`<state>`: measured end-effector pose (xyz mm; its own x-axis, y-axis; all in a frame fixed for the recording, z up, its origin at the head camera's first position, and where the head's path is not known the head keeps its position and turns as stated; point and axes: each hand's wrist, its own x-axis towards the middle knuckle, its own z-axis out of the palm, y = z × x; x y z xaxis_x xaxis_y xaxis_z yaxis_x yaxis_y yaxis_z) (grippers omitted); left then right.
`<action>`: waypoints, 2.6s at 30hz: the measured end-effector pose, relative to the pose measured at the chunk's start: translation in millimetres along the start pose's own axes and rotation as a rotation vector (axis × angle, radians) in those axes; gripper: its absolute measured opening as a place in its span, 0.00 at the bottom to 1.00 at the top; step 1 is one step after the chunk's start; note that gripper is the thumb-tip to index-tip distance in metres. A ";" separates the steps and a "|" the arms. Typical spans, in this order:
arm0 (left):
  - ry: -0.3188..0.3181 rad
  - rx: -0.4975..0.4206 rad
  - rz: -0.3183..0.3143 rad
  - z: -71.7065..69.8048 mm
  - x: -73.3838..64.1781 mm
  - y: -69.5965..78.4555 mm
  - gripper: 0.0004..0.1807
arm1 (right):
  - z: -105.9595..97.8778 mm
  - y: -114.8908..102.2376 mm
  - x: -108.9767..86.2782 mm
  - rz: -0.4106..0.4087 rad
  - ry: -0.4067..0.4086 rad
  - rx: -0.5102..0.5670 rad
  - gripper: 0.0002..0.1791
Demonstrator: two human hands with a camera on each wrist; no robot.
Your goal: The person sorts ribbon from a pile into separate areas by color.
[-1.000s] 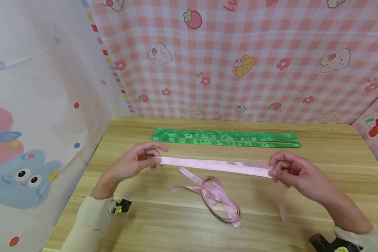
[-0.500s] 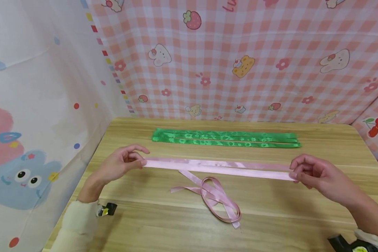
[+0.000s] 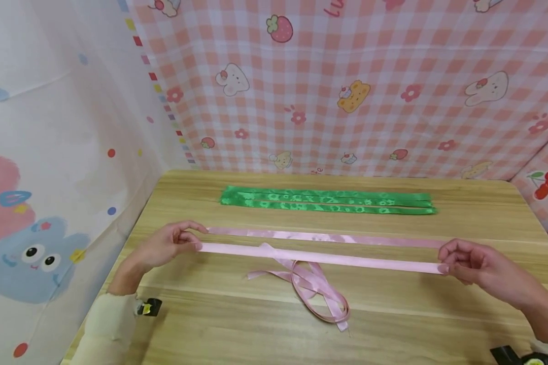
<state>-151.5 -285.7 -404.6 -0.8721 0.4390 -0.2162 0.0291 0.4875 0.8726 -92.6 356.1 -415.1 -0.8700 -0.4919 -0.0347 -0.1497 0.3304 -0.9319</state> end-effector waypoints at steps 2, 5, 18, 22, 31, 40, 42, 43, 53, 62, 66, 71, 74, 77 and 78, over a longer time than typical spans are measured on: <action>-0.018 -0.001 -0.003 -0.8 -0.1 -4.0 0.19 | -2.2 4.2 -1.5 -0.002 -0.020 0.017 0.10; -0.020 0.005 -0.010 -1.5 0.0 -8.2 0.19 | -5.9 9.9 -3.7 0.006 -0.030 0.029 0.12; 0.053 -0.002 -0.087 -6.5 -0.6 -19.6 0.20 | -19.3 31.6 -17.7 0.162 0.094 -0.020 0.07; 0.078 -0.005 -0.128 -5.6 -1.1 -23.4 0.19 | -24.8 38.9 -21.3 0.195 0.130 -0.026 0.10; 0.105 -0.055 -0.141 -0.7 5.0 -38.6 0.19 | -26.5 49.5 -26.3 0.249 0.240 -0.090 0.05; 0.233 -0.091 -0.166 8.0 19.5 -41.9 0.19 | -27.0 57.7 -20.0 0.310 0.407 -0.120 0.03; 0.274 -0.069 -0.161 9.9 23.3 -39.8 0.19 | -26.9 59.7 -18.2 0.304 0.441 -0.114 0.03; 0.295 -0.054 -0.160 10.8 25.2 -38.9 0.19 | -27.1 60.6 -17.0 0.307 0.455 -0.112 0.03; 0.434 -0.033 -0.213 21.5 43.0 -38.3 0.19 | -27.0 71.9 -7.7 0.320 0.526 0.034 0.04; 0.462 0.034 -0.257 26.4 44.3 -40.5 0.20 | -23.2 82.6 -11.0 0.401 0.549 0.089 0.09; 0.422 -0.019 -0.277 24.5 43.0 -43.7 0.22 | -23.4 85.0 -11.8 0.393 0.561 0.155 0.10; 0.393 -0.108 -0.279 21.5 41.7 -47.7 0.24 | -23.0 86.2 -10.9 0.381 0.562 0.167 0.11; 0.401 -0.140 -0.288 20.1 41.1 -50.1 0.23 | -22.7 86.3 -9.4 0.393 0.557 0.136 0.11; 0.399 -0.160 -0.298 18.6 40.2 -52.1 0.23 | -22.5 86.3 -7.5 0.405 0.556 0.111 0.12; 0.399 -0.170 -0.302 18.2 40.2 -52.4 0.23 | -22.6 86.0 -7.2 0.405 0.556 0.108 0.11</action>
<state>-179.2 -279.9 -467.1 -0.9484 -0.0399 -0.3147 -0.3033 0.4044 0.8628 -109.8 406.2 -486.8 -0.9632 0.1485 -0.2241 0.2602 0.3047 -0.9162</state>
